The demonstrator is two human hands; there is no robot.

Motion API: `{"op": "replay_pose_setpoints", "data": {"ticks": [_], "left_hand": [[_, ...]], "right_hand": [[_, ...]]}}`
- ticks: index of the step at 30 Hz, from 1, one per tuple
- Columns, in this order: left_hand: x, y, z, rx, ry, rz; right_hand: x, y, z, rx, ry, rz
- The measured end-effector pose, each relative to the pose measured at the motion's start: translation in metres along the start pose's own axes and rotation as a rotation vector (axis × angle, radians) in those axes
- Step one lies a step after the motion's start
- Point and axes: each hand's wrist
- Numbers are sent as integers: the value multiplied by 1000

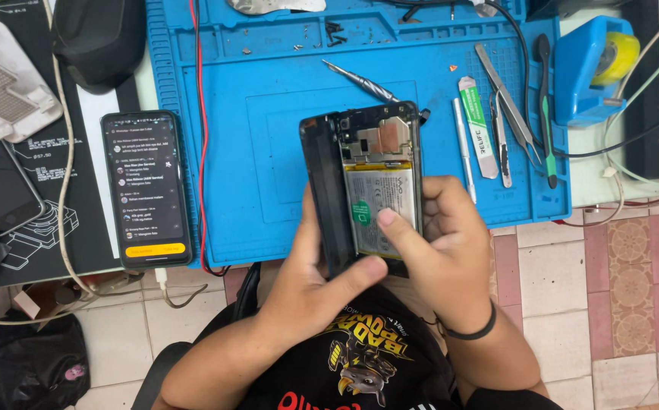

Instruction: The person works on a disassembled smartphone on a blue repair mat, then peels the backing from an adhesive back-cover sticker, aligns the cover onto the phone body, and presses it firmly around the edges. They power the phone on, then wipe the screen and cover with a tissue.

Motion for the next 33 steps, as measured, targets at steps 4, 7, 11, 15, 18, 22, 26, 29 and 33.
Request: {"op": "replay_pose_setpoints", "data": {"ticks": [4, 7, 11, 15, 18, 22, 26, 29, 33], "left_hand": [[3, -2, 2, -17, 52, -2], [4, -5, 1, -29, 42, 23], [3, -9, 0, -13, -24, 289], [2, -10, -1, 81, -55, 515], [1, -9, -1, 160, -54, 643], [0, -6, -5, 139, -14, 621], [-1, 1, -10, 1, 72, 312], [-5, 10, -11, -46, 96, 99], [-11, 27, -18, -230, 136, -154]], "right_hand": [[7, 5, -2, -57, 1, -16], [5, 8, -7, -92, 24, -165], [0, 11, -13, 58, 85, 72], [0, 9, -14, 152, 130, 289], [0, 6, -14, 153, 137, 297], [-5, 3, -15, 73, 164, 158], [-8, 3, -18, -81, 182, -131], [-8, 4, -21, -204, 218, -221], [-17, 3, -15, -206, 90, -360]]}}
Point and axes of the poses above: each hand's wrist, its own z-axis towards the middle knuckle, its own x-axis out of the palm, y = z × x, and after that the axes turned 9 degrees about -x, right-handed
